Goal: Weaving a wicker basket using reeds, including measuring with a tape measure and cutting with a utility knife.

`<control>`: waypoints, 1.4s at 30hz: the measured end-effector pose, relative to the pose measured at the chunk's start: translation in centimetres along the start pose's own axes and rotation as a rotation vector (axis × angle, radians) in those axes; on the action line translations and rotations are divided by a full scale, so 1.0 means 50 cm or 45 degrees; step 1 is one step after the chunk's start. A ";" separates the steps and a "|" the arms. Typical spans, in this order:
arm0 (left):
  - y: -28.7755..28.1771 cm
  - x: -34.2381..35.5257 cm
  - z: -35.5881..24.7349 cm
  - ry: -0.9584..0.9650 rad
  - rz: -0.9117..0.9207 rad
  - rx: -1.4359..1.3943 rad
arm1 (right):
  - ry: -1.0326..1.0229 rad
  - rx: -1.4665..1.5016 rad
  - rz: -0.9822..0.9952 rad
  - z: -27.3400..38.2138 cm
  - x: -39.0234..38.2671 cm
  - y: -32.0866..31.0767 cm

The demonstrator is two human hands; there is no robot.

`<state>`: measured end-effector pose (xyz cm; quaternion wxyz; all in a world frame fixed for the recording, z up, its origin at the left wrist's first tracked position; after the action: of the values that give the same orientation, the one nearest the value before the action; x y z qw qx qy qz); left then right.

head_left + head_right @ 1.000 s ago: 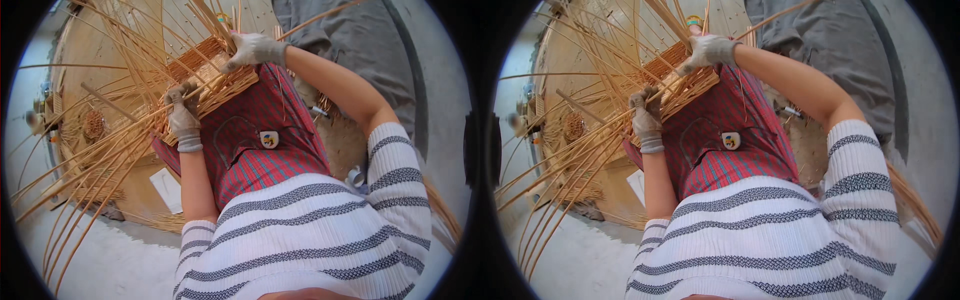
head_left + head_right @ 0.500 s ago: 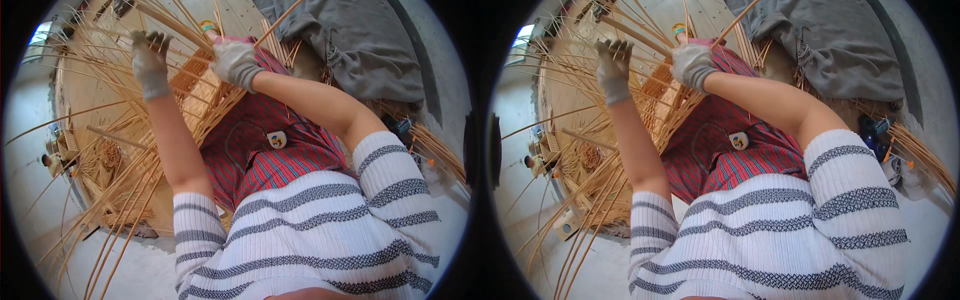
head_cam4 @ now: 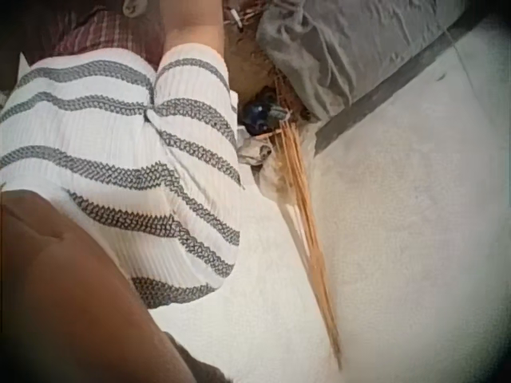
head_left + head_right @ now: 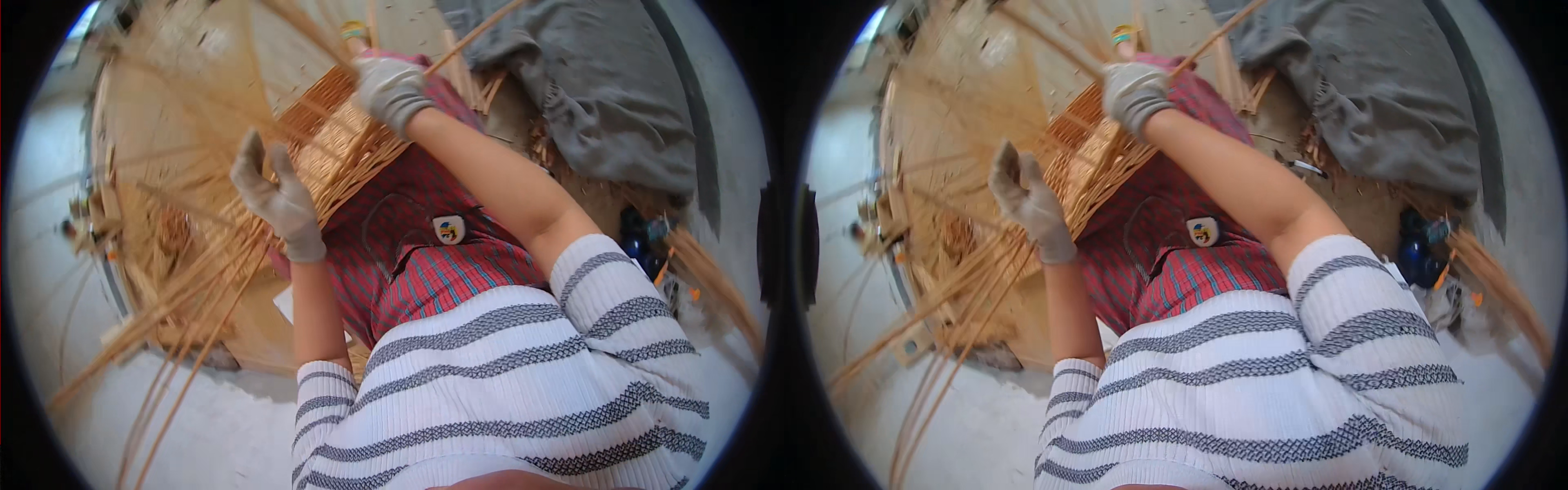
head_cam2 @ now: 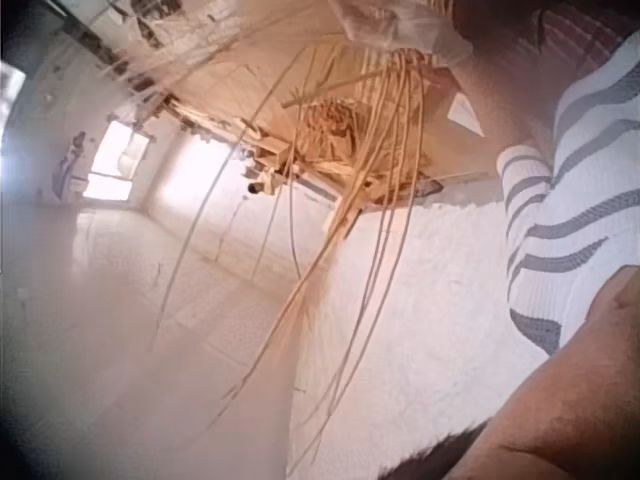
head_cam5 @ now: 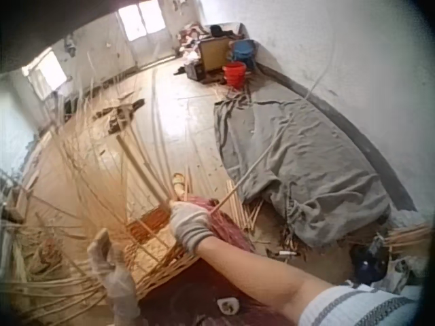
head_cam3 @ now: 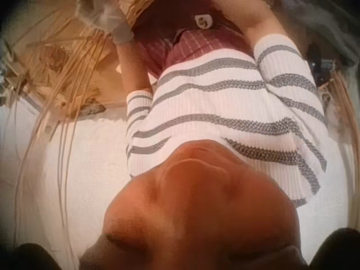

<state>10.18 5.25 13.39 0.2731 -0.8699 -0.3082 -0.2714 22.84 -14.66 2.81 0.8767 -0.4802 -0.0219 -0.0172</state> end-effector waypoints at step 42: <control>-0.167 0.212 0.155 -0.582 -0.542 -0.338 | -0.272 -0.426 -0.003 0.028 -0.001 -0.019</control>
<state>13.87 19.85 17.29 0.0186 -0.8525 -0.4979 -0.1582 22.70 -13.96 4.35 0.7773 -0.6184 -0.1123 0.0295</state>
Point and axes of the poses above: each hand's wrist, its own x-axis towards the middle knuckle, its own y-axis out of the palm, z = x × y, the point moved 9 cm from there along x, towards the middle knuckle, and after that the axes turned 10 degrees about -z, right-handed, at the moved point
